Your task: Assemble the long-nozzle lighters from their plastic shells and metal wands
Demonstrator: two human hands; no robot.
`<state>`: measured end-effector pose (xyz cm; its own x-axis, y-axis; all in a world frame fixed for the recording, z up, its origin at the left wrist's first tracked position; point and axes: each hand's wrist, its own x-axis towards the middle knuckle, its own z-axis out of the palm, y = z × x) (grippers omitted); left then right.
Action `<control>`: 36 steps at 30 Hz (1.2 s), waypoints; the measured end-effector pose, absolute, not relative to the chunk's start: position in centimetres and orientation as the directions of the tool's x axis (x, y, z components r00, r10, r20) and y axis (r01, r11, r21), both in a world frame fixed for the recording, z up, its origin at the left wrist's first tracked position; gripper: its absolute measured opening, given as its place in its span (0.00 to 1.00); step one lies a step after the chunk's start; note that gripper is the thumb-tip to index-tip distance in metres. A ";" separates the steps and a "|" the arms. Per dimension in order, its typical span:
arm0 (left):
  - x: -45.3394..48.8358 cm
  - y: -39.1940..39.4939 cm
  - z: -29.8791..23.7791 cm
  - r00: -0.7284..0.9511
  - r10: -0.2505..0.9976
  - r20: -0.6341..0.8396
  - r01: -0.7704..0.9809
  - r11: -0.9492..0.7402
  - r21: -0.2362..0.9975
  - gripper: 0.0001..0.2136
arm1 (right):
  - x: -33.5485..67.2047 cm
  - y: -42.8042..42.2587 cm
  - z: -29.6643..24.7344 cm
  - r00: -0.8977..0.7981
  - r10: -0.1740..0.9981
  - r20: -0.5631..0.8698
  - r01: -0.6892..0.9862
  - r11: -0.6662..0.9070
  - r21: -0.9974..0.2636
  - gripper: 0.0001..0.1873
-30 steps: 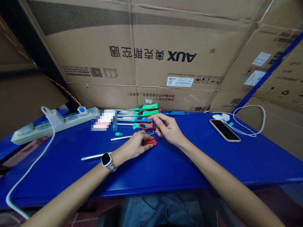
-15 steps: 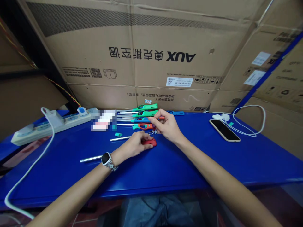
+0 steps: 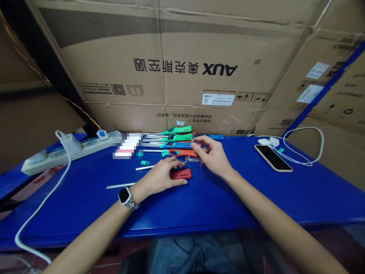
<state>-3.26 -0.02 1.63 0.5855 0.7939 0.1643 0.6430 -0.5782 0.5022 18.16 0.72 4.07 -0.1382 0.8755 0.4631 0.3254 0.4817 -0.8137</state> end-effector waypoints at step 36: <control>-5.6 8.0 5.7 0.573 0.697 0.431 0.765 -0.643 0.022 0.15 | 20.6 7.2 4.3 -0.478 0.788 0.388 0.726 0.603 -0.330 0.14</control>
<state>-5.56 8.01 5.70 0.5733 0.6971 0.4305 0.7653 -0.6433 0.0224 20.58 7.25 4.33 -0.4779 0.7882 0.3877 0.7264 0.6028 -0.3301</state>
